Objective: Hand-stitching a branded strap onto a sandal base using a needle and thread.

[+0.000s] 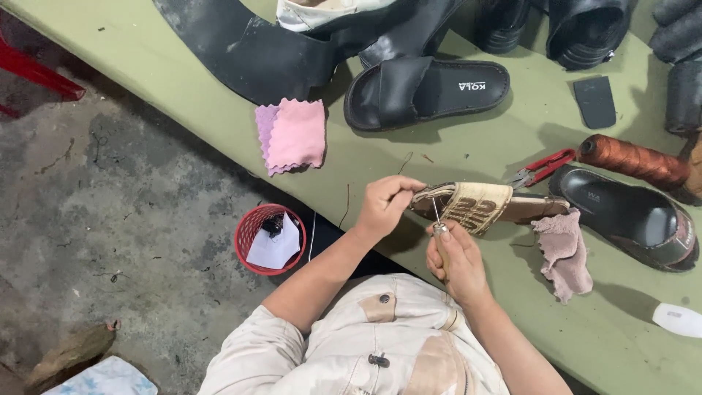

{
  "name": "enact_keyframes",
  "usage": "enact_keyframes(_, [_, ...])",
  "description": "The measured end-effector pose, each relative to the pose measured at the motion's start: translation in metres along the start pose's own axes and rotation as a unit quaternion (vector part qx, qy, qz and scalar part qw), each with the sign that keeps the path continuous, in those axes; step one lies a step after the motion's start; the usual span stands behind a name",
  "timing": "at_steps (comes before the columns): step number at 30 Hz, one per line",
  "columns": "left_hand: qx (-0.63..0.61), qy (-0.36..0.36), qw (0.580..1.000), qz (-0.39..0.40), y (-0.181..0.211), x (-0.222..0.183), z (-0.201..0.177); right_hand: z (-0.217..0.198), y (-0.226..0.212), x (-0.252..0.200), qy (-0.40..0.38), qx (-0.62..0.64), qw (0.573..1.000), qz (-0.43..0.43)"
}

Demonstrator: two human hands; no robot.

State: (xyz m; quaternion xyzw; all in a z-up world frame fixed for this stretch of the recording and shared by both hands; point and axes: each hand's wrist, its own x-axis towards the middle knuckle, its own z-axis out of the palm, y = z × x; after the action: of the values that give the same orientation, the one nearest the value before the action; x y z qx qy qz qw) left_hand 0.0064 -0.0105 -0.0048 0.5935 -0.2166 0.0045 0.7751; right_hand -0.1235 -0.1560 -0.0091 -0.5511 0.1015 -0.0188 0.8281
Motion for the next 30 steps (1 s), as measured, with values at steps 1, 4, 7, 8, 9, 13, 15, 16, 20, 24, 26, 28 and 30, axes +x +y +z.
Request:
enact_keyframes(1, [0.053, 0.004, 0.996, 0.071, 0.004, 0.000, 0.001, 0.001, 0.000, 0.000, 0.003, 0.000, 1.000, -0.006])
enact_keyframes(4, [0.119, 0.008, 0.978, 0.168, -0.014, -0.006, 0.001, 0.006, -0.005, 0.000, 0.007, -0.037, 0.999, 0.000])
enact_keyframes(7, [0.223, 0.002, 0.959, 0.176, -0.009, -0.009, 0.009, -0.002, 0.010, 0.000, 0.026, -0.017, 0.999, 0.015])
enact_keyframes(8, [0.223, 0.000, 0.959, 0.176, -0.007, -0.008, 0.007, 0.002, 0.005, 0.000, 0.027, -0.017, 0.999, 0.014])
enact_keyframes(9, [0.236, 0.006, 0.958, 0.162, -0.005, -0.007, 0.007, 0.005, 0.001, 0.000, 0.022, -0.032, 0.999, 0.010])
enact_keyframes(13, [0.255, -0.005, 0.958, 0.131, -0.002, -0.004, 0.008, 0.012, -0.011, 0.001, 0.011, -0.046, 0.999, 0.016])
enact_keyframes(15, [0.271, -0.001, 0.955, 0.121, -0.008, -0.007, 0.010, 0.011, -0.013, 0.003, 0.019, -0.092, 0.995, 0.017])
enact_keyframes(16, [0.287, 0.003, 0.952, 0.111, -0.011, -0.007, 0.011, 0.010, -0.015, 0.005, 0.026, -0.138, 0.990, 0.017])
enact_keyframes(20, [0.265, 0.007, 0.962, 0.063, -0.015, -0.002, 0.009, -0.014, -0.021, 0.011, 0.073, -0.528, 0.846, -0.003])
enact_keyframes(24, [0.290, 0.011, 0.955, 0.054, -0.016, -0.002, 0.011, -0.022, -0.003, 0.009, 0.099, -0.771, 0.621, -0.102])
enact_keyframes(26, [0.294, 0.013, 0.955, 0.042, -0.015, -0.007, 0.012, -0.027, 0.004, 0.007, 0.107, -0.794, 0.588, -0.112])
enact_keyframes(28, [0.298, 0.023, 0.953, 0.045, -0.014, -0.007, 0.014, -0.037, 0.008, 0.010, 0.101, -0.755, 0.640, -0.102])
enact_keyframes(30, [0.303, 0.033, 0.951, 0.056, -0.012, -0.005, 0.015, -0.025, -0.010, 0.009, 0.067, -0.552, 0.831, -0.009])
